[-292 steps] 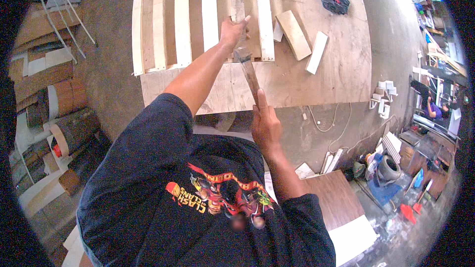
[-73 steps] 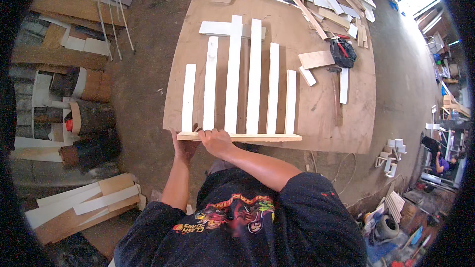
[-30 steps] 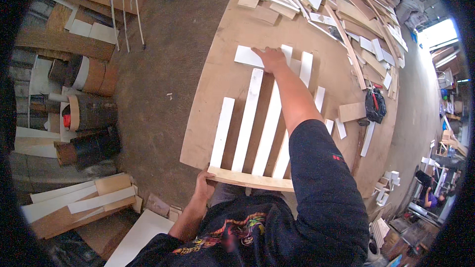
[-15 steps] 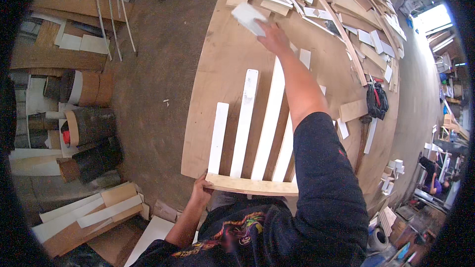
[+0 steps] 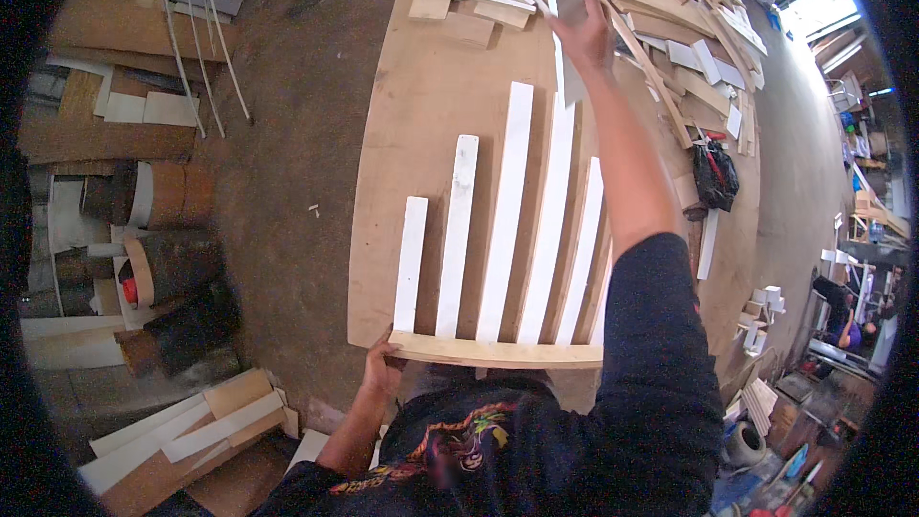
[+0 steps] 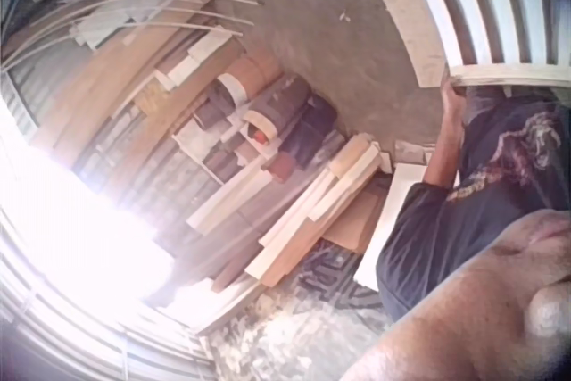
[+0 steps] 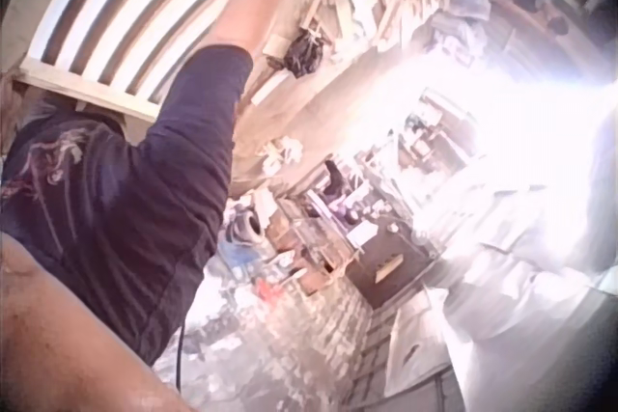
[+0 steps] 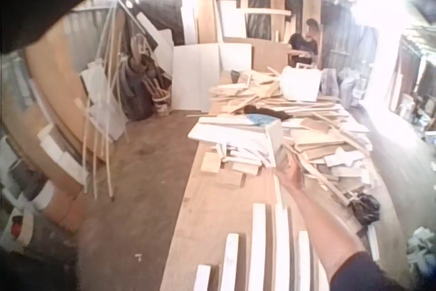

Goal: The person hammers a nail into a piece of wood, aligns several white boards on a wooden base, and then marks a white board with a pencil and cuts it with a hand saw.

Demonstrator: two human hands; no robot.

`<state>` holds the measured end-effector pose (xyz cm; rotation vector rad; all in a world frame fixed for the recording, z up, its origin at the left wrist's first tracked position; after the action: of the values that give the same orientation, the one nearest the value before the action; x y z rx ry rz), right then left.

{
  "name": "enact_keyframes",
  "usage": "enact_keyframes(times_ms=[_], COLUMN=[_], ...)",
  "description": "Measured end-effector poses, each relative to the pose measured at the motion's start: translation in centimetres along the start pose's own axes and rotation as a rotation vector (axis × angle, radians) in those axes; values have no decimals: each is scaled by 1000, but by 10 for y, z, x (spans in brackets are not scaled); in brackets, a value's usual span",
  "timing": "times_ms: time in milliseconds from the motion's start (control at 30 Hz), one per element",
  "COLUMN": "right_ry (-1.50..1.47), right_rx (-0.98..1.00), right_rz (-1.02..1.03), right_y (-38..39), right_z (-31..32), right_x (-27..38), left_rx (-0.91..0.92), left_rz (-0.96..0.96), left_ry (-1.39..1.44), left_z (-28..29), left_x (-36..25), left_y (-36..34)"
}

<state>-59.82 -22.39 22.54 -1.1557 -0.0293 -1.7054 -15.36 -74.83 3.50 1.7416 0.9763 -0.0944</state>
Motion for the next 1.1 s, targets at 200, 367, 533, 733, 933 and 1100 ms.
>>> enact_keyframes(times_ms=[200, 367, 533, 733, 933, 1100], right_ry=[177, 350, 585, 610, 736, 682], right_rx=[173, 395, 520, 577, 570, 601], right_rz=[-187, -423, -420, -421, -508, -396], right_y=[91, 200, 294, 377, 415, 440], right_z=[84, 170, 235, 250, 286, 301], right_x=[-90, -113, -135, -170, -160, -183], left_rx=[-188, -297, -318, -313, -476, -380], left_rz=[-61, -122, -117, -170, -256, -252], left_ry=[-39, -127, -353, -309, -179, -244], left_z=[22, 25, 21, 67, -3, -12], left_x=[-2, -9, -17, 3, 17, 64], left_y=[-27, -37, -42, -69, -12, -6])
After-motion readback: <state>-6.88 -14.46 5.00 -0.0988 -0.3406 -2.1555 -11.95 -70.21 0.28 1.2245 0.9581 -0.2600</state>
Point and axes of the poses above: each hand's wrist, its own y-axis away from the middle knuckle, its own z-axis out of the back of the hand, x = y × z, the point moved 9 cm from there along -y, towards the middle knuckle, and after that the axes turned 9 degrees about -z, right-handed, at the moved point
